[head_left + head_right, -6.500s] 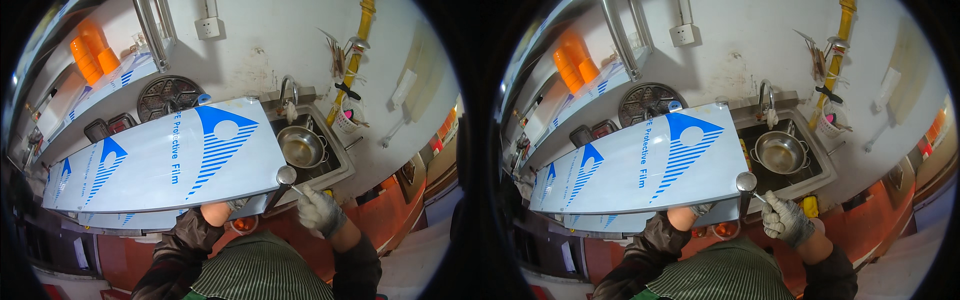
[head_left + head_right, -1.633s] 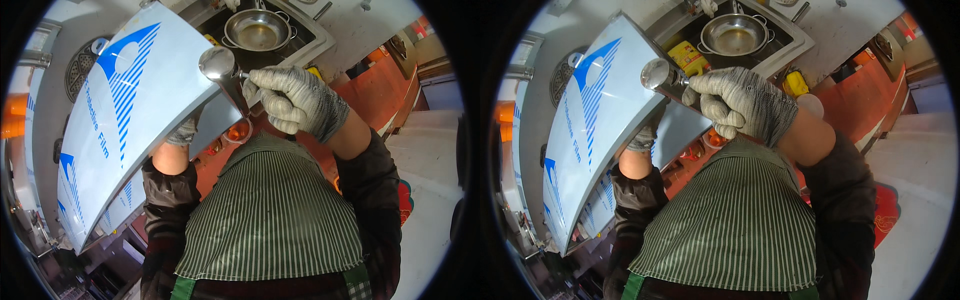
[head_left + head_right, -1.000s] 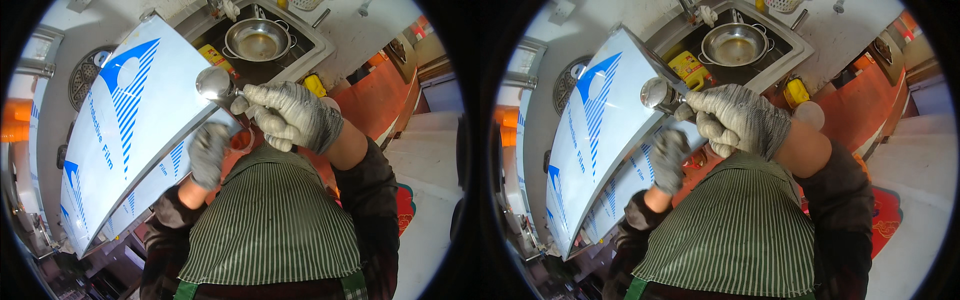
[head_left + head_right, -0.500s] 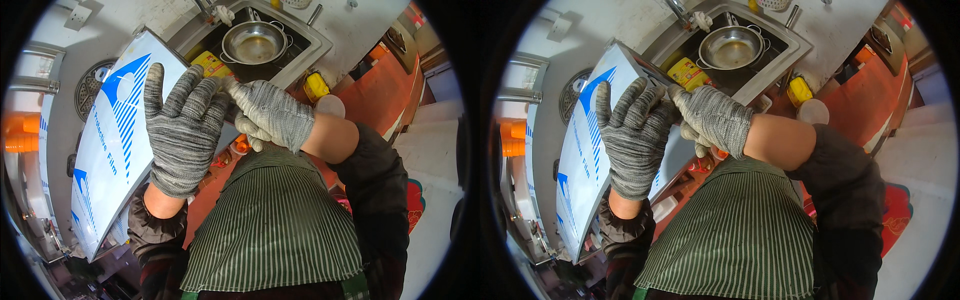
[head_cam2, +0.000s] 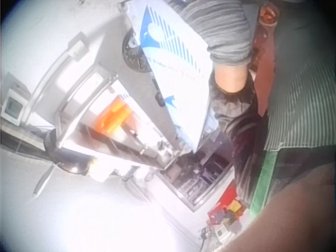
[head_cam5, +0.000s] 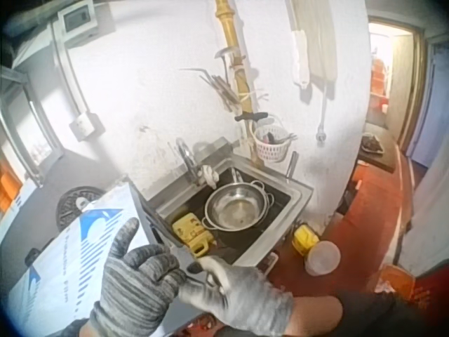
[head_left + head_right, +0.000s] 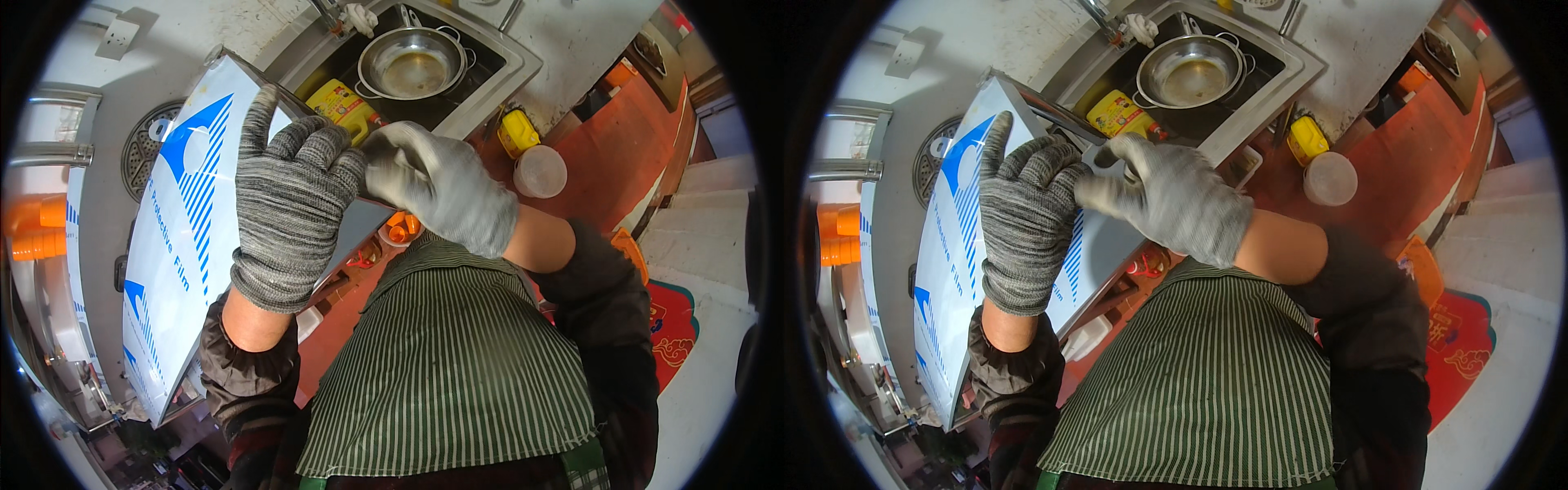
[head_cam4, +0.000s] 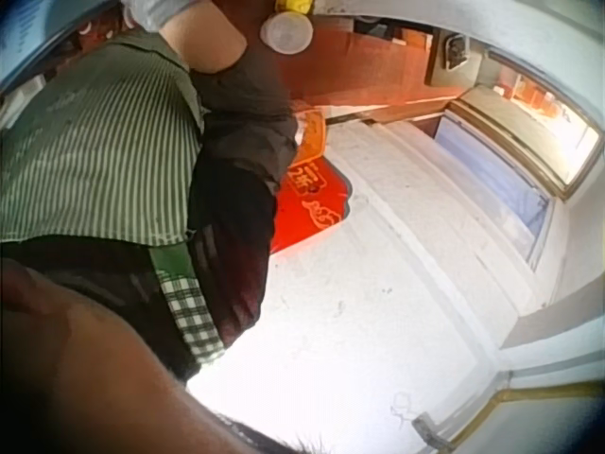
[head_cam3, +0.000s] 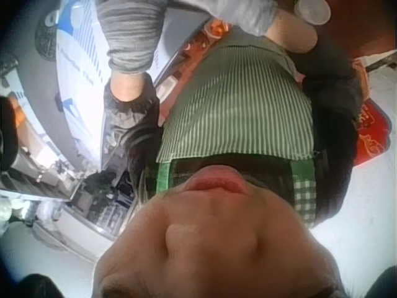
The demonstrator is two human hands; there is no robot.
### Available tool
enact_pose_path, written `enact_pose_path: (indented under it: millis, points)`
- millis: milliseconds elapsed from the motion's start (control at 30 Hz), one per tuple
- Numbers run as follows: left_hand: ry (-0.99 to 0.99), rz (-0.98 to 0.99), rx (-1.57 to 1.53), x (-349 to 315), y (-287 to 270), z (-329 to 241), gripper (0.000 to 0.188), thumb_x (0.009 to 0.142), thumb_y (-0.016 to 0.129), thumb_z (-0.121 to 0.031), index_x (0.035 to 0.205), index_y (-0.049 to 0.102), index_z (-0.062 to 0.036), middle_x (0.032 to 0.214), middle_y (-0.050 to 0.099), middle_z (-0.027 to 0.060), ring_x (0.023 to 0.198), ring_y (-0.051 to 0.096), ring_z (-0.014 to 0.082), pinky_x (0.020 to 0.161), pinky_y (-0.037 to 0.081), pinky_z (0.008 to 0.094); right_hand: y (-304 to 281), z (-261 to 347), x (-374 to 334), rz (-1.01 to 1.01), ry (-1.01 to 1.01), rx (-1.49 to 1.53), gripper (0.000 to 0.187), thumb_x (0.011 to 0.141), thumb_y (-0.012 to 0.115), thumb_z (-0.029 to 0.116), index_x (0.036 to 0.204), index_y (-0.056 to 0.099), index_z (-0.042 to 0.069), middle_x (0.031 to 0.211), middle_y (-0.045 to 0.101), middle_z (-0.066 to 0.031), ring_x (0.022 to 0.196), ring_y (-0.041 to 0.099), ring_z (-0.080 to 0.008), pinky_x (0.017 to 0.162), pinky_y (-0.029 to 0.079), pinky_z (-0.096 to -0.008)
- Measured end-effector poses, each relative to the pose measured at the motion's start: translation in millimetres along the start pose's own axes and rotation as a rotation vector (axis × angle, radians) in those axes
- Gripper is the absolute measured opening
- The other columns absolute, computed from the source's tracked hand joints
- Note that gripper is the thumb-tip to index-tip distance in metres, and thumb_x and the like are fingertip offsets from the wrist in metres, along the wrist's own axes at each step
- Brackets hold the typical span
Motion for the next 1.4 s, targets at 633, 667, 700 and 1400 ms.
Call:
enact_pose_path:
  millis: [633, 667, 700, 1400]
  points:
    - [-0.033, -0.288, -0.047, -47, 13, -19, 0.024, 0.066, 0.069, -0.004, 0.089, 0.065, -0.0065, 0.095, 0.064, 0.0109, 0.097, 0.061, 0.0257, 0.091, 0.048, 0.0384, -8, 17, 3, 0.204, -0.48, -1.144, 0.024, 0.079, 0.061, 0.02, 0.095, 0.062, 0.003, 0.083, 0.064, -0.0112, 0.082, 0.065, -0.0245, 0.07, 0.052, -0.0387]
    - [-0.091, -0.158, -0.408, -60, 18, -26, 0.022, 0.071, 0.068, -0.004, 0.092, 0.065, -0.0065, 0.096, 0.064, 0.0114, 0.096, 0.061, 0.0248, 0.089, 0.049, 0.0366, -7, 19, 3, 0.222, -0.462, -1.14, 0.023, 0.079, 0.062, 0.02, 0.094, 0.062, 0.003, 0.082, 0.064, -0.0108, 0.081, 0.065, -0.0245, 0.07, 0.052, -0.0385]
    - [-0.166, 0.008, -0.78, -73, 27, -31, 0.02, 0.075, 0.068, -0.005, 0.095, 0.065, -0.0065, 0.098, 0.063, 0.0119, 0.094, 0.061, 0.0238, 0.086, 0.05, 0.0347, -7, 21, 4, 0.24, -0.441, -1.133, 0.023, 0.078, 0.062, 0.019, 0.094, 0.062, 0.003, 0.081, 0.064, -0.0104, 0.081, 0.065, -0.0245, 0.07, 0.052, -0.0384]
    - [-0.736, -0.051, -0.54, -148, 135, 34, 0.041, 0.091, 0.054, -0.03, 0.126, 0.048, -0.0085, 0.119, 0.056, 0.0099, 0.104, 0.056, 0.0223, 0.086, 0.047, 0.0315, -9, 22, 14, 0.172, 0.052, -0.464, 0.027, 0.093, 0.053, 0.029, 0.098, 0.063, 0.004, 0.076, 0.063, -0.0095, 0.066, 0.061, -0.0193, 0.062, 0.052, -0.033]
Point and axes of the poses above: each hand's wrist, its own x-axis towards the middle knuckle, its own y-axis out of the palm, z = x × y, the point moved 1 cm from there along x, towards the middle knuckle
